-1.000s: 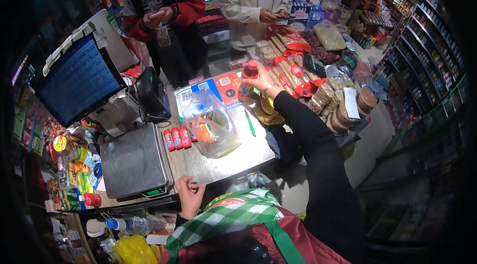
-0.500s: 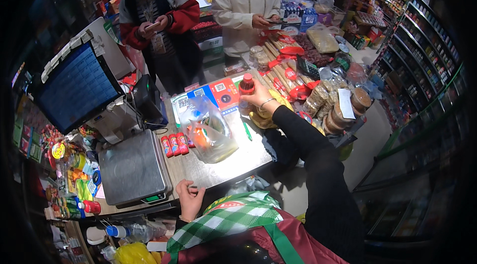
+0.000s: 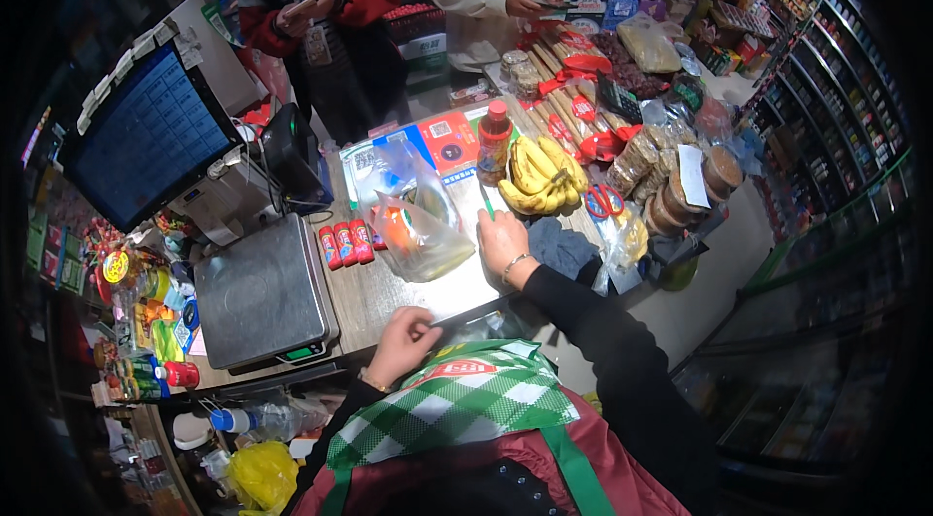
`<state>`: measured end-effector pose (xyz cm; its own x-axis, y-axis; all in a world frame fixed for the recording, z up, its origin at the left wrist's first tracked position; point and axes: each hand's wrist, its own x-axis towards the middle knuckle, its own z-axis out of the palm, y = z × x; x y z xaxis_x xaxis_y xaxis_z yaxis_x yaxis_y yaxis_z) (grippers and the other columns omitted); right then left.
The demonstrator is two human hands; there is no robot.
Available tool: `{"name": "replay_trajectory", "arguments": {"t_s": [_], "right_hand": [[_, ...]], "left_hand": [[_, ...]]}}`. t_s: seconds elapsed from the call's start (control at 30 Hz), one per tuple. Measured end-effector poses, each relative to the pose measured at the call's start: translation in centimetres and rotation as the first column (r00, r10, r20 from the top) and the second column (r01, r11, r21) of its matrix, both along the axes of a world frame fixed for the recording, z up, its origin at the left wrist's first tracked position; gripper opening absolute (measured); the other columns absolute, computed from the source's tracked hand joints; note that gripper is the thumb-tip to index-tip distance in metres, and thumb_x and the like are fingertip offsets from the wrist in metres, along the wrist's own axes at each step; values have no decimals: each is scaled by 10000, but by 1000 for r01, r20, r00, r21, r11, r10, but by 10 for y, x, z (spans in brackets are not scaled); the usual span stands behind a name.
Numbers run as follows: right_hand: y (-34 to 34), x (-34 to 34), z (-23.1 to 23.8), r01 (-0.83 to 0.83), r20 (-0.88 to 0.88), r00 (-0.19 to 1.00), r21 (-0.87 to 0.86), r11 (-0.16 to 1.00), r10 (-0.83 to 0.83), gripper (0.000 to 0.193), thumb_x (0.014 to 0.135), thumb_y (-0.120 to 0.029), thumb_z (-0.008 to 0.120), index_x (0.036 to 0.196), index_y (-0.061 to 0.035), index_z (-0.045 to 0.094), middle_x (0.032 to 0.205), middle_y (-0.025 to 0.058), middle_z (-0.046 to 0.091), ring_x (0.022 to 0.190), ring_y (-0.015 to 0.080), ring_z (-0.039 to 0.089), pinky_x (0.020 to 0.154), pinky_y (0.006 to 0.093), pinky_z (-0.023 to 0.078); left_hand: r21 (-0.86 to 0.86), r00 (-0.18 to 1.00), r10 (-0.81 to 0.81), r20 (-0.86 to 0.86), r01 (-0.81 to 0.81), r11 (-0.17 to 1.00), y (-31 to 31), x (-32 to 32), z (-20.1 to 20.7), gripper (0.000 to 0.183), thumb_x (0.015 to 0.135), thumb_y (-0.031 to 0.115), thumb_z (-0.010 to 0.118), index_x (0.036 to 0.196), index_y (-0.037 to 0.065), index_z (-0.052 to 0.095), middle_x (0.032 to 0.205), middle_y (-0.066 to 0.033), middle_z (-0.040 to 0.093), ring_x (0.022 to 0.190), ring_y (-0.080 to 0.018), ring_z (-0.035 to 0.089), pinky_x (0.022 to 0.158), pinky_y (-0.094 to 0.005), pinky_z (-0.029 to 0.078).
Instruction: The person wipes the checkout counter with a dark cloth, then uses red-handled scissors to trim a small piece of plastic or tape from the counter surface. They continue wiping the counter and briefly reach for a yellow plastic bag before the clip ends.
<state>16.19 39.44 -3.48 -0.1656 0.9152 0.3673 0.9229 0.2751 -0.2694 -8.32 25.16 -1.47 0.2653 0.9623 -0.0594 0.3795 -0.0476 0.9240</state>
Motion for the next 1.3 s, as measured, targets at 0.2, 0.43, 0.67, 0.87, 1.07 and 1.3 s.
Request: {"name": "replay_trajectory", "arguments": {"t_s": [0.2, 0.43, 0.67, 0.87, 1.07, 1.3], "right_hand": [[-4, 10, -33, 81, 74, 995, -112, 990, -73, 116, 807, -108, 586, 911, -61, 609, 880, 170, 600, 841, 379, 620, 681, 470, 528], [-14, 26, 8, 128, -154, 980, 30, 991, -122, 243, 811, -104, 613, 1036, -12, 602, 987, 196, 569, 929, 383, 570, 791, 458, 505], [106, 43, 69, 177, -523, 850, 161, 971, -68, 790, 676, -218, 823, 1331, 14, 446, 1213, 255, 574, 1173, 400, 535, 994, 419, 442], [143, 48, 74, -47, -618, 785, -126, 991, -42, 670, 691, -223, 823, 1256, -35, 514, 1102, 192, 672, 1032, 328, 661, 886, 387, 517], [137, 53, 68, 62, -630, 773, -42, 997, -74, 631, 692, -257, 828, 1210, -37, 542, 1028, 184, 696, 972, 350, 677, 837, 403, 532], [131, 52, 74, 189, -601, 776, -69, 980, -192, 646, 675, -283, 843, 1187, -25, 544, 989, 185, 700, 924, 354, 686, 804, 414, 541]], "left_hand": [[240, 961, -273, 44, 255, 937, 51, 73, 25, 228, 882, 94, 613, 1097, 18, 599, 1004, -169, 595, 844, -316, 608, 779, -358, 498], [377, 973, 96, -208, -11, 926, 135, 153, -8, 241, 834, 50, 564, 1051, -44, 605, 1035, -251, 597, 974, -425, 580, 857, -470, 469], [307, 760, 336, -557, -187, 933, 203, 187, -41, 203, 838, 56, 507, 978, -49, 611, 1048, -231, 590, 999, -402, 594, 848, -468, 499], [327, 549, 512, -661, -405, 854, 234, 202, -55, 199, 891, 114, 513, 1027, -7, 594, 1054, -163, 577, 1013, -318, 599, 866, -413, 511], [117, 573, 431, -697, -502, 857, 254, 195, -55, 416, 822, 247, 680, 1145, 4, 580, 1170, -199, 572, 1133, -371, 560, 967, -450, 468], [6, 746, 334, -577, -405, 914, 257, 184, -43, 323, 806, 163, 618, 1025, -73, 652, 1112, -275, 627, 1160, -413, 554, 948, -455, 482]]}}
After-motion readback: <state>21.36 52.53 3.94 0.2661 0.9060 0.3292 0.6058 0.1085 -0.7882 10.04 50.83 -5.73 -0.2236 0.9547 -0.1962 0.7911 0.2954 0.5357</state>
